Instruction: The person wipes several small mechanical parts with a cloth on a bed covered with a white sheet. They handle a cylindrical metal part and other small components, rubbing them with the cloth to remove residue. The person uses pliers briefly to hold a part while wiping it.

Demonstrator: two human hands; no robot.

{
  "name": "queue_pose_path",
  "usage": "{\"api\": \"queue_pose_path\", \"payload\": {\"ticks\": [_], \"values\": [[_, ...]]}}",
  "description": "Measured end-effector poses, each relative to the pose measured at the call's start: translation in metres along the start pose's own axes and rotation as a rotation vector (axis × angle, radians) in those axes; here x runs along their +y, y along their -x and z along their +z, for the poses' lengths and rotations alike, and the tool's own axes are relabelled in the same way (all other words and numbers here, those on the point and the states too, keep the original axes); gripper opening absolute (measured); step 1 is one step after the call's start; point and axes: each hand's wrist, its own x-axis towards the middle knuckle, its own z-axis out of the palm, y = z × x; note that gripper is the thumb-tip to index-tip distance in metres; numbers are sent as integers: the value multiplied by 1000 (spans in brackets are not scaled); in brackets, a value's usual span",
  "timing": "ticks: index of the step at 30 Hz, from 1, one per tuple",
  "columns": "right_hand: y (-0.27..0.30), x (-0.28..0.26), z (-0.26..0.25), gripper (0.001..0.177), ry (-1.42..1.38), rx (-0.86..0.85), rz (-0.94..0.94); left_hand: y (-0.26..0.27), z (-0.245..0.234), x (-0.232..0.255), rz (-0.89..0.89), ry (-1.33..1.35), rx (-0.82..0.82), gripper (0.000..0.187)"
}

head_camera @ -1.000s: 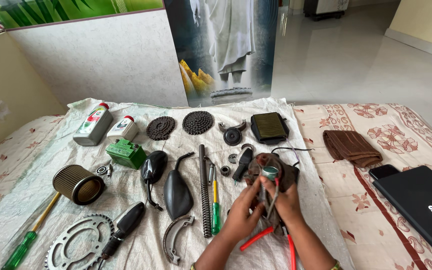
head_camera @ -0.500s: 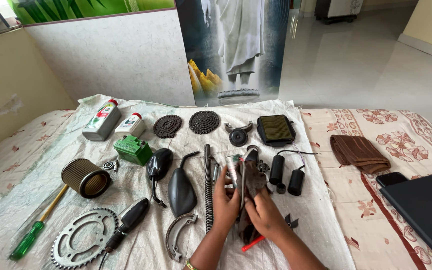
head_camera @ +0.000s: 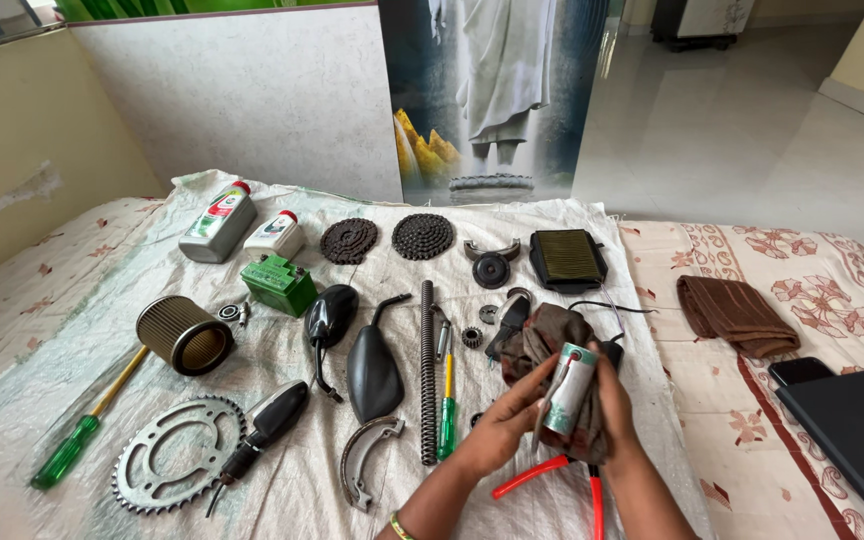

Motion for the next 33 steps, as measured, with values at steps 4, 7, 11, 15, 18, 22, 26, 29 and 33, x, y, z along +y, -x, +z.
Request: {"api": "queue_pose_path", "payload": {"ticks": [4,7,11,15,18,22,26,29,33], "values": [[16,-11,15,58,-58,-101,-82,-2,3,6,-72,160,78,46],[28,-9,27,55,234,-142,-190,-7,-2,2,-126,340,242,35],[27,3,43,49,471,-177,-278,-11,-18,-16,-10,232,356,27],[26,9,44,46,479,-182,-488,-11,-27,-27,74,148,427,32],[27,-1,41,43,536,-146,-562,-8,-24,-15,75,113,490,41],[33,-12,44,37,759,2,-596,-2,-9,20,272,-365,739,35],[35,-7,52,36,853,22,-591,9,6,44,369,-848,676,38],[36,0,55,43,867,-93,-674,10,10,44,373,-836,548,40],[35,-1,56,48,769,-279,-699,6,-1,28,291,-620,490,49]]}}
